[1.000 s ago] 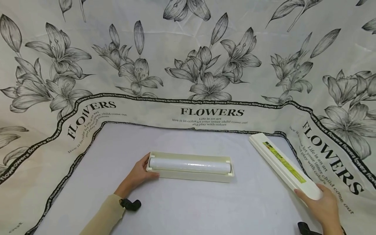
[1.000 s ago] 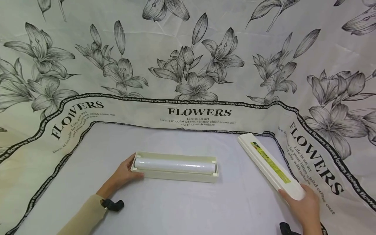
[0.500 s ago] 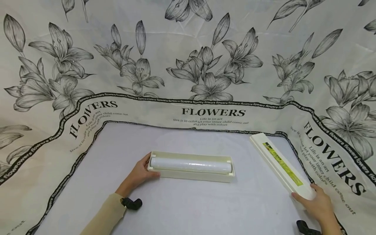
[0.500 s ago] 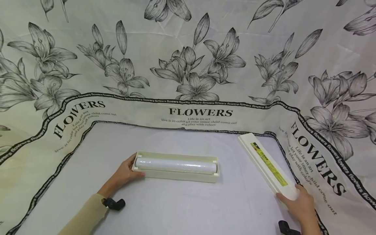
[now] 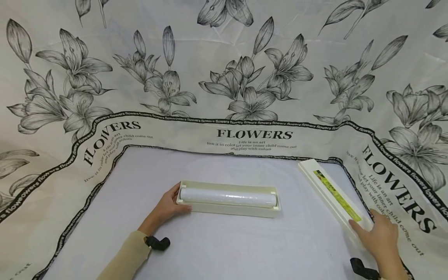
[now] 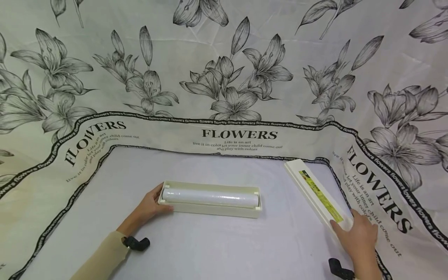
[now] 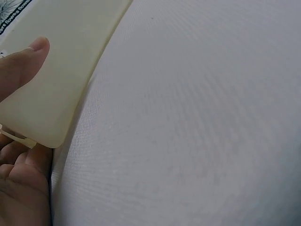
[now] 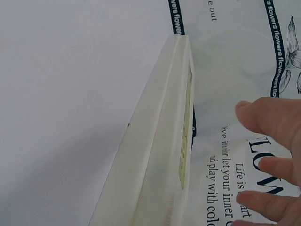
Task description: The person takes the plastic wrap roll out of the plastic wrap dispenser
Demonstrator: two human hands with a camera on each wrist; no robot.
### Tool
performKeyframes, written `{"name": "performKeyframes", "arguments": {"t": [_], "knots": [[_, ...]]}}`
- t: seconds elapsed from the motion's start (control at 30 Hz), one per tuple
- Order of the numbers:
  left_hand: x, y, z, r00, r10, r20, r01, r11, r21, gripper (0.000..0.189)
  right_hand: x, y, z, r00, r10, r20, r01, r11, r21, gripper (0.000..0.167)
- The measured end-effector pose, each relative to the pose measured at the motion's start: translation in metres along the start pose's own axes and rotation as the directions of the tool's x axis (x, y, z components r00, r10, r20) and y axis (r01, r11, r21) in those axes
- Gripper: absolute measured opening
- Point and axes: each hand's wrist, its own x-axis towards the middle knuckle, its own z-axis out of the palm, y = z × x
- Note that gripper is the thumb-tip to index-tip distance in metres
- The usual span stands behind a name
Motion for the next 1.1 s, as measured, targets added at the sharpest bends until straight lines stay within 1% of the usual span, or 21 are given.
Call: {"name": "performKeyframes", "arguments": {"t": [0.07, 0.13, 0.23, 0.33, 0.4, 0.5, 0.6, 0.73, 0.8, 0.9, 1.03, 1.1], "knots": [[-0.001, -0.001, 0.0, 1.0, -0.003, 0.0, 0.003, 1.0, -0.005, 0.111, 0.0, -0.007, -0.004, 0.998, -0.017, -0.053, 0.019, 1.0, 0.023, 0.089], [-0.001, -0.001, 0.001, 1.0, -0.003, -0.003, 0.003, 1.0, -0.007, 0.111, 0.001, -0.015, -0.006, 0.998, -0.015, -0.064, 0.019, 0.997, 0.073, 0.087], [-0.001, -0.002, 0.001, 1.0, 0.002, 0.0, -0.002, 1.0, -0.013, 0.111, 0.004, -0.027, -0.007, 1.0, -0.016, -0.027, 0.018, 0.995, 0.103, 0.087], [-0.001, -0.002, 0.001, 1.0, -0.007, 0.0, 0.007, 1.0, -0.013, 0.112, 0.006, -0.035, -0.005, 0.999, -0.042, 0.016, 0.04, 0.995, 0.093, 0.089], [-0.001, -0.002, 0.001, 1.0, -0.012, 0.0, 0.012, 1.0, -0.011, 0.113, 0.006, -0.04, -0.003, 0.996, -0.072, 0.045, 0.068, 0.994, 0.086, 0.091], [-0.002, -0.001, 0.001, 1.0, -0.017, -0.003, 0.017, 1.0, -0.004, 0.114, 0.005, -0.047, 0.001, 0.989, -0.139, 0.057, 0.134, 0.988, 0.079, 0.09], [-0.001, -0.001, 0.001, 1.0, -0.016, -0.005, 0.016, 1.0, 0.003, 0.114, 0.004, -0.056, 0.004, 0.971, -0.232, 0.061, 0.225, 0.969, 0.097, 0.088], [0.0, -0.001, 0.002, 1.0, -0.015, -0.001, 0.015, 1.0, 0.005, 0.113, 0.005, -0.068, 0.006, 0.939, -0.339, 0.054, 0.331, 0.936, 0.119, 0.084], [0.0, -0.002, 0.002, 1.0, -0.019, -0.002, 0.019, 1.0, -0.006, 0.113, 0.006, -0.074, 0.008, 0.925, -0.375, 0.063, 0.366, 0.923, 0.116, 0.084], [0.0, -0.006, 0.001, 1.0, -0.023, -0.01, 0.023, 1.0, -0.016, 0.114, 0.007, -0.086, 0.01, 0.898, -0.428, 0.106, 0.415, 0.902, 0.12, 0.085], [0.0, -0.006, 0.0, 1.0, -0.023, -0.015, 0.023, 1.0, -0.022, 0.115, 0.008, -0.1, 0.016, 0.867, -0.47, 0.164, 0.457, 0.882, 0.112, 0.084], [0.0, -0.006, 0.0, 1.0, -0.023, -0.012, 0.023, 1.0, -0.014, 0.114, 0.008, -0.106, 0.022, 0.852, -0.495, 0.173, 0.482, 0.869, 0.112, 0.082]]}}
